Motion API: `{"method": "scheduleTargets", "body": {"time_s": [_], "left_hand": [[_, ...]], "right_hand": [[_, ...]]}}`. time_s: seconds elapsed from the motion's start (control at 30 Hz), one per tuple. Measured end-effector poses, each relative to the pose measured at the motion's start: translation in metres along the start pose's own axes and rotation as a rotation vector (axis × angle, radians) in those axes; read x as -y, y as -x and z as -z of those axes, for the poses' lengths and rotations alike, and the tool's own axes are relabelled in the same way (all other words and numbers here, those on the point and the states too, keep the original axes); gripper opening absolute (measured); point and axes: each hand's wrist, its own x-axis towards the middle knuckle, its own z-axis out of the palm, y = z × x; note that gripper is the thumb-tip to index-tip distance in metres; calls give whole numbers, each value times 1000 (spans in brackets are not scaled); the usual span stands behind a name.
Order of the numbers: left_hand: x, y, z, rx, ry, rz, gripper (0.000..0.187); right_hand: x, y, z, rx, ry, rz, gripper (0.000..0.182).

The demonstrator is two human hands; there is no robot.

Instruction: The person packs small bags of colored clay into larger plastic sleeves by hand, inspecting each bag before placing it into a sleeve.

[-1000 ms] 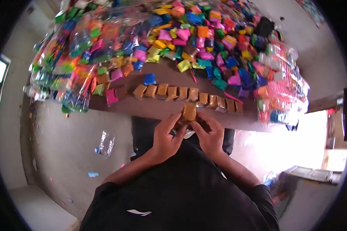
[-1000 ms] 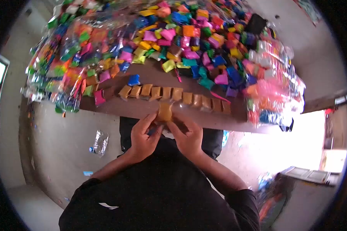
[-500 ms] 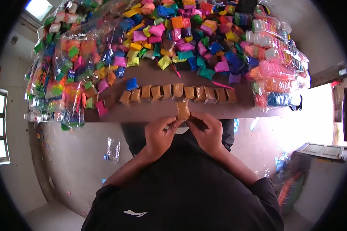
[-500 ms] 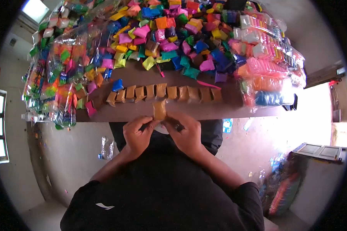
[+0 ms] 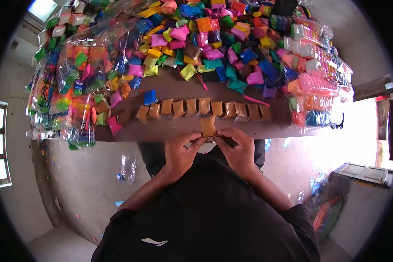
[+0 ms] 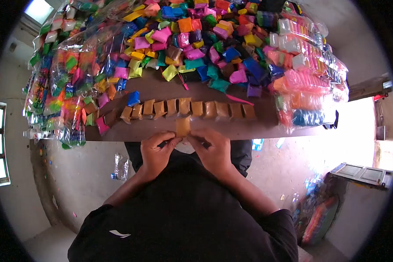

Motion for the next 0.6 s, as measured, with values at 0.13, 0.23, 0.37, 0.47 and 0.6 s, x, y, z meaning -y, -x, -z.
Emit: {"method": "scheduleTargets", "body": {"time_s": [0.13, 0.23, 0.37, 0.47, 0.6], "left_hand": [[4, -3, 0, 54, 22, -76, 13], [3, -5, 2, 80, -4, -112, 13], [7, -9, 5, 109, -7, -169, 13], [15, -15, 8, 138, -114, -235, 13], [25, -25, 9, 147, -126, -217, 12]], "right_hand": [[-10, 6, 2, -14, -65, -71, 13], [-11, 9, 7, 17, -34, -60, 10], [-14, 9, 8, 70, -20, -62, 12], [-23, 3, 6, 91, -11, -56, 12], [-22, -17, 3, 91, -28, -80, 12]]}}
